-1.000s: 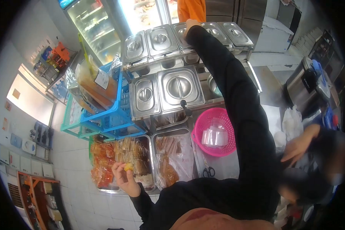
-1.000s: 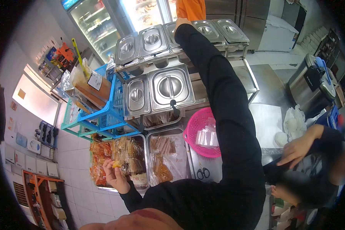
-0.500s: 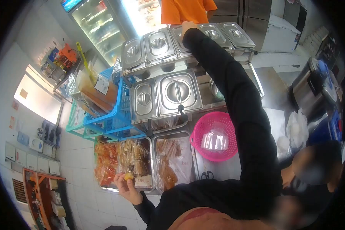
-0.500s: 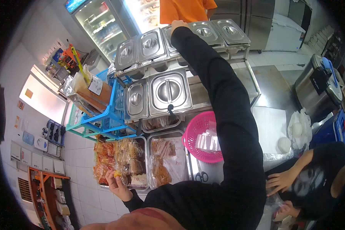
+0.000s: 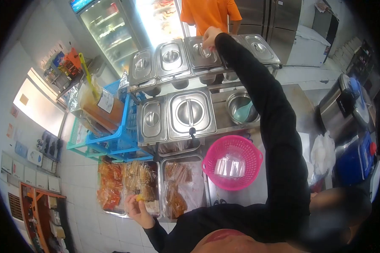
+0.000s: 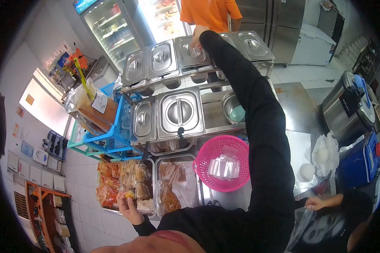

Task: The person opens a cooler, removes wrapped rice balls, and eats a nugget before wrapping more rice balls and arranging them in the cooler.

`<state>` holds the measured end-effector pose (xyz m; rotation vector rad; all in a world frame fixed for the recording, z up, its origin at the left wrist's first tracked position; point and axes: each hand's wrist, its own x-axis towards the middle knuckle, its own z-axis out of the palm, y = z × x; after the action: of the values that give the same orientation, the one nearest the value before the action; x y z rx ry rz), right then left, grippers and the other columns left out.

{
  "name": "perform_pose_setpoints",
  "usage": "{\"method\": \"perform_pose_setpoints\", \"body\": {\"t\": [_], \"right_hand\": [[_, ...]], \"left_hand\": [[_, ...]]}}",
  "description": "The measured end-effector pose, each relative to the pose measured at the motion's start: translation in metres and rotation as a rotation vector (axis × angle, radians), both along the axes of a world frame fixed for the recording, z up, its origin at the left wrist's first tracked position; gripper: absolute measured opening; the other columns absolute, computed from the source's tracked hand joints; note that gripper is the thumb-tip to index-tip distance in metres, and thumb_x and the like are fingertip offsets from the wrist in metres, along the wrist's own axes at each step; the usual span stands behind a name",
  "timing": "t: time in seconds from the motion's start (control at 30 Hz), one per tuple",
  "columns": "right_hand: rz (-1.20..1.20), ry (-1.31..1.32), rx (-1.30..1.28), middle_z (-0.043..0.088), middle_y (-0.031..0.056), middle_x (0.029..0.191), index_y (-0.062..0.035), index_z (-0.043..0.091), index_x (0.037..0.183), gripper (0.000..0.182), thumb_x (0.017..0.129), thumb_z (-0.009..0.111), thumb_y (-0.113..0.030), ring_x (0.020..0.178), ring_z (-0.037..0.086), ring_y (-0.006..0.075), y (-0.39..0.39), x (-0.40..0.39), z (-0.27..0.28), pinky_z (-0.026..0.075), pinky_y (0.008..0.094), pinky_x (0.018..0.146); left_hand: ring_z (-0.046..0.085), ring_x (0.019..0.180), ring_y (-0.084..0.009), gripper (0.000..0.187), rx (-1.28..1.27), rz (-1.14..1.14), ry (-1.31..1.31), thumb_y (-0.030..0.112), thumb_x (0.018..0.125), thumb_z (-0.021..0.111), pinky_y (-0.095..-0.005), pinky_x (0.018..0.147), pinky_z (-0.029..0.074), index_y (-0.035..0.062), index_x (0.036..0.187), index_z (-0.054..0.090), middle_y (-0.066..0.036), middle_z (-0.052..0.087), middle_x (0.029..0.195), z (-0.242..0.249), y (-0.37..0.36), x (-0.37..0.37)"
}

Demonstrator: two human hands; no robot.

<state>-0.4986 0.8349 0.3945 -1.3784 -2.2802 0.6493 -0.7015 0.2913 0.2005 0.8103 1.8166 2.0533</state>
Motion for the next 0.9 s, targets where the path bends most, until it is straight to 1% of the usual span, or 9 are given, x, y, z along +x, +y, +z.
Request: {"method": "perform_pose_setpoints", "body": {"t": [0.1,0.2,0.23,0.53,0.63,0.73,0.77,0.8,0.9], "right_hand": [[-0.096,-0.146,0.413,0.066,0.0176,0.077,0.0022,0.066,0.085,0.033,0.062,0.073,-0.021,0.073,0.066,0.0269,-0.009,-0.016,-0.025,0.053,0.0327,0.069],[-0.188,-0.241,0.393,0.062,0.0196,0.102,-0.0035,0.065,0.098,0.035,0.066,0.07,-0.019,0.099,0.06,0.0309,-0.015,-0.036,-0.025,0.048,0.0374,0.084],[-0.242,-0.205,0.399,0.062,0.0204,0.099,-0.0015,0.064,0.095,0.039,0.063,0.071,-0.022,0.095,0.061,0.0318,-0.015,-0.04,-0.028,0.049,0.0373,0.082],[-0.39,-0.216,0.389,0.064,0.0183,0.098,-0.0023,0.064,0.097,0.039,0.065,0.07,-0.024,0.094,0.063,0.0272,-0.007,-0.049,-0.01,0.05,0.0349,0.078],[-0.297,-0.171,0.235,0.065,0.0175,0.091,-0.0009,0.064,0.094,0.043,0.062,0.074,-0.028,0.086,0.065,0.0248,-0.009,-0.052,0.015,0.051,0.0336,0.074],[-0.205,-0.19,0.219,0.066,0.0171,0.084,0.0,0.066,0.089,0.045,0.059,0.076,-0.031,0.081,0.066,0.0242,-0.021,-0.082,0.022,0.052,0.033,0.071],[-0.237,-0.182,0.333,0.066,0.0172,0.086,-0.0001,0.066,0.088,0.045,0.058,0.077,-0.032,0.081,0.066,0.0248,-0.034,-0.097,0.018,0.052,0.0324,0.071],[-0.188,-0.263,0.338,0.066,0.0165,0.091,-0.0004,0.064,0.095,0.049,0.059,0.076,-0.032,0.085,0.065,0.0256,-0.036,-0.111,0.017,0.052,0.0337,0.074],[-0.222,-0.26,0.331,0.064,0.0149,0.1,-0.0017,0.063,0.1,0.053,0.058,0.077,-0.032,0.092,0.063,0.0268,-0.03,-0.151,-0.007,0.051,0.0356,0.078]], "left_hand": [[0.047,0.099,-0.0164,0.013,-0.013,-0.054,0.305,0.011,0.084,0.057,-0.0285,0.085,0.038,0.0008,0.093,0.055,-0.008,0.045,0.108,-0.002,0.014,-0.004],[0.046,0.098,-0.0172,0.015,-0.026,-0.074,0.285,0.011,0.084,0.057,-0.0285,0.086,0.038,0.0004,0.093,0.055,-0.009,0.045,0.107,0.002,0.028,-0.002],[0.046,0.098,-0.0175,0.015,-0.023,-0.088,0.282,0.012,0.084,0.057,-0.0284,0.086,0.037,0.0001,0.093,0.055,-0.009,0.045,0.107,0.006,0.031,-0.001],[0.046,0.1,-0.019,0.016,0.038,-0.106,0.248,0.011,0.083,0.057,-0.0298,0.088,0.037,-0.0012,0.094,0.055,-0.009,0.045,0.108,0.007,0.037,-0.006],[0.046,0.101,-0.0196,0.016,0.038,-0.08,0.245,0.009,0.082,0.057,-0.0301,0.09,0.035,-0.0012,0.094,0.055,-0.01,0.045,0.108,-0.004,0.03,-0.017],[0.046,0.1,-0.0193,0.016,0.028,-0.075,0.187,0.009,0.082,0.057,-0.0296,0.088,0.037,-0.0009,0.094,0.055,-0.01,0.045,0.108,-0.005,0.031,-0.023],[0.047,0.099,-0.0188,0.016,0.035,-0.069,0.206,0.009,0.082,0.057,-0.0293,0.087,0.038,-0.0009,0.094,0.056,-0.009,0.045,0.108,-0.006,0.032,-0.025],[0.047,0.098,-0.0184,0.016,0.044,-0.063,0.225,0.01,0.082,0.057,-0.0289,0.086,0.038,-0.0009,0.094,0.056,-0.009,0.045,0.108,-0.006,0.034,-0.027],[0.048,0.096,-0.0171,0.017,0.085,-0.094,0.194,0.011,0.083,0.058,-0.0279,0.084,0.039,-0.0009,0.095,0.056,-0.009,0.045,0.108,-0.004,0.038,-0.026]]}}
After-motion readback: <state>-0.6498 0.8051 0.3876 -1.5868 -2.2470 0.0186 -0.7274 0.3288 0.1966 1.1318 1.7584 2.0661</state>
